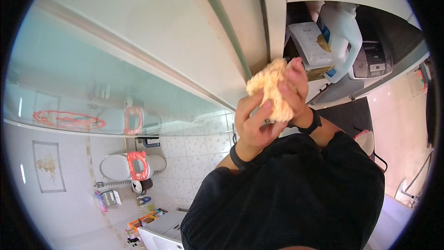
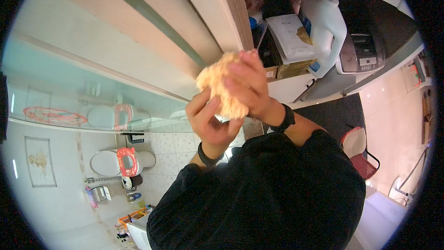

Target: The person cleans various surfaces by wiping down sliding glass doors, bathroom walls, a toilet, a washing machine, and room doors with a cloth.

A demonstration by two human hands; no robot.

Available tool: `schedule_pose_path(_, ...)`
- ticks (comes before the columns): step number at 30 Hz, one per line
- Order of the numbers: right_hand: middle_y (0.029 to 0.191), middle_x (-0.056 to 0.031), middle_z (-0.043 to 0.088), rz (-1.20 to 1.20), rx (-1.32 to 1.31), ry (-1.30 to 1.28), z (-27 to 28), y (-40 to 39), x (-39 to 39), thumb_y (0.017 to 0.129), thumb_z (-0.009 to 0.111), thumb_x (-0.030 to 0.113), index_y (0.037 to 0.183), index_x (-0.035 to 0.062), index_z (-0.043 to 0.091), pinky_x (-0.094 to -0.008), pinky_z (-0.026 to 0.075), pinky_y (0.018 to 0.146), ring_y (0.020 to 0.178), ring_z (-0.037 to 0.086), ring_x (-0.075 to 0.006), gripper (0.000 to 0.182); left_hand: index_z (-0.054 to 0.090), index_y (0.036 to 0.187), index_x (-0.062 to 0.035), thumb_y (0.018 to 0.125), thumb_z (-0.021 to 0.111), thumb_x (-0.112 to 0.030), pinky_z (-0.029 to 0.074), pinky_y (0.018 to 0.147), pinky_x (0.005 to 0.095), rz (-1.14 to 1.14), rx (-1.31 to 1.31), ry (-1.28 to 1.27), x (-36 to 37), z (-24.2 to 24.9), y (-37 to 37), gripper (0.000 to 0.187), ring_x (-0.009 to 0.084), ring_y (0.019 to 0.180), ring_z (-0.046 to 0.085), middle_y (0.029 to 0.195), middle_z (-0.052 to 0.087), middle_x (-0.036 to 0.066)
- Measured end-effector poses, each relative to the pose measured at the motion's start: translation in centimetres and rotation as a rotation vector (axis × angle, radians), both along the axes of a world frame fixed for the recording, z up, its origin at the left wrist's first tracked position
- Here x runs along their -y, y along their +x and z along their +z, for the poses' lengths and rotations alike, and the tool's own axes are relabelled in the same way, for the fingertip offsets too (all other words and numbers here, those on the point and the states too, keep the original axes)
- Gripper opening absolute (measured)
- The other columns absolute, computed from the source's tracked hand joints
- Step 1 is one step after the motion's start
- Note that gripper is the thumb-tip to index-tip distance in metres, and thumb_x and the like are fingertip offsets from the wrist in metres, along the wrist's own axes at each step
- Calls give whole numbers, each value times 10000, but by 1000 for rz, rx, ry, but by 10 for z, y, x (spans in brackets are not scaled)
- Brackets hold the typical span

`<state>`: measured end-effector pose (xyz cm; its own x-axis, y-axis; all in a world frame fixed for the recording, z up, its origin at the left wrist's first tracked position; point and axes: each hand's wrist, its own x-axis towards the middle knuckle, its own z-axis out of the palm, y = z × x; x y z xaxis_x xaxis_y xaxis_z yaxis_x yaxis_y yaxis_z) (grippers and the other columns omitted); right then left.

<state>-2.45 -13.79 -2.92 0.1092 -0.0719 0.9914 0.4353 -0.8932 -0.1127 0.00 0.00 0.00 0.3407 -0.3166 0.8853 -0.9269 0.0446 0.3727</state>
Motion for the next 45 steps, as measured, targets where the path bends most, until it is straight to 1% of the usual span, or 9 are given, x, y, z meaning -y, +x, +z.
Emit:
schedule_pose_path(1,1295,-180,532,-17,-1,40,7,1,1,824,710,162,1219,87,576,-537,350,1085,1259,471,-427,424,549,1123,-40,774,778,-232,468,917,404,-91,-74,7,5,4,2,460,326,1077,555,1206,538,219)
schedule_pose_path(2,1278,-210,538,-34,-2,81,15,2,1,831,697,119,1229,48,558,-535,369,1073,1246,483,-432,428,549,1054,-61,661,813,-76,539,655,352,-51,-63,-22,15,12,3,473,321,839,646,1098,608,186)
schedule_pose_path(8,1335,-280,490,450,-511,488,-129,-6,46,910,630,132,1399,12,373,-498,435,1023,1228,505,-444,565,564,867,-75,617,833,-68,531,622,345,87,-153,323,33,-25,-16,368,276,799,641,1007,613,98)
schedule_pose_path(11,1363,-293,463,369,-424,188,-117,-23,43,890,655,179,1424,-4,367,-490,448,1017,1244,499,-441,634,562,834,-104,628,826,-96,526,566,362,125,-230,493,27,-66,-17,335,267,763,637,956,592,79)
schedule_pose_path(14,1377,-287,448,303,-538,134,-97,-37,44,849,671,110,1349,-82,448,-483,441,1033,1256,490,-437,580,567,791,-97,644,826,-140,529,561,360,123,-209,517,21,-75,-20,301,267,721,637,949,590,76)
schedule_pose_path(23,1341,-248,447,545,-173,16,17,5,78,760,754,76,1290,46,486,-532,439,1022,1225,486,-480,595,609,929,-105,543,884,-88,534,607,342,276,81,24,63,5,-21,474,282,785,636,984,620,108)
schedule_pose_path(28,1400,-220,399,512,-129,470,-43,27,49,1015,456,164,1422,121,293,-506,386,1080,1287,442,-392,440,604,961,-84,612,842,-63,529,617,352,204,67,100,80,-1,-13,423,281,789,641,979,618,103)
schedule_pose_path(35,1449,-208,331,554,-373,670,-124,-8,22,962,573,200,1444,77,266,-475,346,1113,1343,376,-355,584,587,926,-70,687,785,-89,529,621,366,136,-166,298,62,-67,-24,311,294,788,635,946,585,93)
schedule_pose_path(45,1396,-236,376,-166,-78,196,-36,10,-41,955,579,291,1396,68,320,-587,367,1061,1285,418,-432,558,605,911,-33,661,799,-9,526,596,344,-112,70,60,-15,-8,4,318,270,786,648,978,626,145)
